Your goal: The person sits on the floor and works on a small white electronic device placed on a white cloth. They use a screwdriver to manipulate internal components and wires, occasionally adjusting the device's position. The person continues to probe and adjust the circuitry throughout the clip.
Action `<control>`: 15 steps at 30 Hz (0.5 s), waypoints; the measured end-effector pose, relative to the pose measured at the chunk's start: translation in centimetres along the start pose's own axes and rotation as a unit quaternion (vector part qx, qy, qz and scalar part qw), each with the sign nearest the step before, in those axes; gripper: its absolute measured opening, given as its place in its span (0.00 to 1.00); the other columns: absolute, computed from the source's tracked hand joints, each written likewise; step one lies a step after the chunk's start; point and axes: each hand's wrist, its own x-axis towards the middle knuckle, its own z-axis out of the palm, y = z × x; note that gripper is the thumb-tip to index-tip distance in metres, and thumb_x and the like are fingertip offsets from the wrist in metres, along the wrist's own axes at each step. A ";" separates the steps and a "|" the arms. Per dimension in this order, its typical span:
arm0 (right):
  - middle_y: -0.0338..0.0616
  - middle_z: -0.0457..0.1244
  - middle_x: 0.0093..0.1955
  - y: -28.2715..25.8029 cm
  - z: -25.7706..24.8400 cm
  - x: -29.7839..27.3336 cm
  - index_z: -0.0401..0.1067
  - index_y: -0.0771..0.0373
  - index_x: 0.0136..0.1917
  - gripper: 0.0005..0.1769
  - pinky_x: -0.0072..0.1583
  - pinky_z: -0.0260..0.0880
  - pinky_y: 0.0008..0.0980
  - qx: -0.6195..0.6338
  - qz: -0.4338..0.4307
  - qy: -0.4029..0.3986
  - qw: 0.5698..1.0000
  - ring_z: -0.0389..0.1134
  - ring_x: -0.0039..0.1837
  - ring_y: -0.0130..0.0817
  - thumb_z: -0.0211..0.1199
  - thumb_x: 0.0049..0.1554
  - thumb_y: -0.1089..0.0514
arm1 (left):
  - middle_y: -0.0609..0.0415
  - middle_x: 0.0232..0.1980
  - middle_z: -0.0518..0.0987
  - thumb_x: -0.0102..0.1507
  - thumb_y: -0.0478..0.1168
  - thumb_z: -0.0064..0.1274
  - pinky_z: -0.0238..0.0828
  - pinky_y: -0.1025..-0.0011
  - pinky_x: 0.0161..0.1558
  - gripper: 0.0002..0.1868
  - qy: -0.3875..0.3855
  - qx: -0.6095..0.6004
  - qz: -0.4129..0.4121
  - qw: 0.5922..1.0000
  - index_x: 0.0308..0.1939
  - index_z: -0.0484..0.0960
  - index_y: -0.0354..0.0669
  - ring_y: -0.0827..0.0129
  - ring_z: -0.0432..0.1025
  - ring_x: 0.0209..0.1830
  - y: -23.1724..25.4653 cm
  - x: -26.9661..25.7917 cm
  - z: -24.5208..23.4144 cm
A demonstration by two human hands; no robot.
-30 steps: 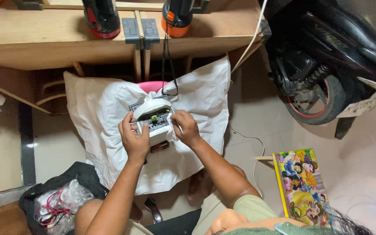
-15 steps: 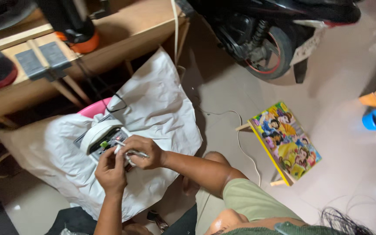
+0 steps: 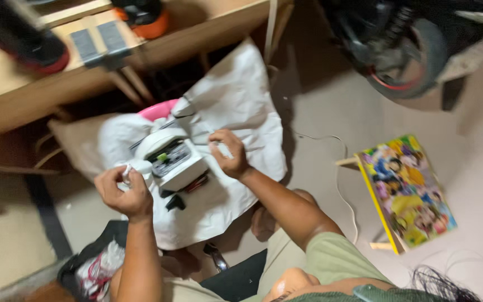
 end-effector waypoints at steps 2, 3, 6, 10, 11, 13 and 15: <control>0.51 0.66 0.50 0.0 0.0 0.1 0.72 0.66 0.51 0.07 0.56 0.71 0.37 -0.017 0.017 0.003 1.000 0.70 0.52 0.45 0.63 0.57 0.67 | 0.45 0.43 0.74 0.61 0.30 0.54 0.68 0.66 0.49 0.06 0.002 0.024 -0.033 0.999 0.42 0.80 0.35 0.60 0.69 0.44 -1.8 0.6 -0.9; 0.51 0.66 0.49 -0.1 0.0 0.3 0.72 0.66 0.51 0.07 0.56 0.71 0.37 -0.025 0.013 0.003 1.000 0.70 0.51 0.45 0.63 0.57 0.67 | 0.46 0.43 0.74 0.60 0.29 0.54 0.68 0.67 0.50 0.06 0.003 0.033 -0.050 0.998 0.41 0.80 0.36 0.60 0.70 0.45 -2.6 0.9 -1.1; 0.51 0.67 0.49 -0.4 0.1 0.5 0.71 0.66 0.51 0.07 0.56 0.71 0.37 -0.032 0.002 0.005 0.999 0.70 0.52 0.45 0.62 0.57 0.67 | 0.51 0.41 0.79 0.59 0.34 0.60 0.70 0.70 0.45 0.09 -0.122 -0.021 -0.133 0.983 0.43 0.83 0.37 0.65 0.72 0.40 -4.1 0.8 -0.5; 0.51 0.67 0.49 -0.8 0.6 0.8 0.71 0.67 0.51 0.07 0.56 0.71 0.37 -0.028 0.006 -0.004 1.000 0.70 0.51 0.44 0.62 0.58 0.67 | 0.52 0.37 0.81 0.60 0.40 0.64 0.73 0.70 0.42 0.11 -0.157 -0.085 -0.199 0.963 0.42 0.83 0.38 0.68 0.74 0.35 -3.7 -0.2 0.5; 0.51 0.67 0.49 -0.8 0.7 0.9 0.71 0.67 0.51 0.06 0.56 0.71 0.37 -0.031 0.002 -0.008 0.999 0.70 0.51 0.44 0.62 0.58 0.66 | 0.51 0.38 0.81 0.60 0.40 0.64 0.73 0.69 0.42 0.11 -0.181 -0.054 -0.187 0.964 0.42 0.84 0.39 0.66 0.75 0.35 -3.4 -0.2 0.7; 0.51 0.67 0.49 -0.9 0.9 0.7 0.72 0.67 0.51 0.06 0.56 0.71 0.37 -0.039 -0.003 -0.016 0.999 0.70 0.51 0.44 0.62 0.58 0.66 | 0.49 0.38 0.82 0.59 0.41 0.64 0.74 0.67 0.41 0.10 -0.230 0.008 -0.164 0.959 0.41 0.87 0.41 0.63 0.78 0.35 -2.7 -0.1 0.5; 0.51 0.67 0.48 -1.0 1.0 0.7 0.72 0.67 0.50 0.06 0.56 0.71 0.37 -0.039 -0.006 -0.020 0.999 0.70 0.51 0.44 0.62 0.58 0.66 | 0.47 0.40 0.82 0.59 0.40 0.62 0.74 0.64 0.43 0.09 -0.235 0.050 -0.112 0.964 0.42 0.87 0.41 0.58 0.77 0.38 -2.1 0.2 0.2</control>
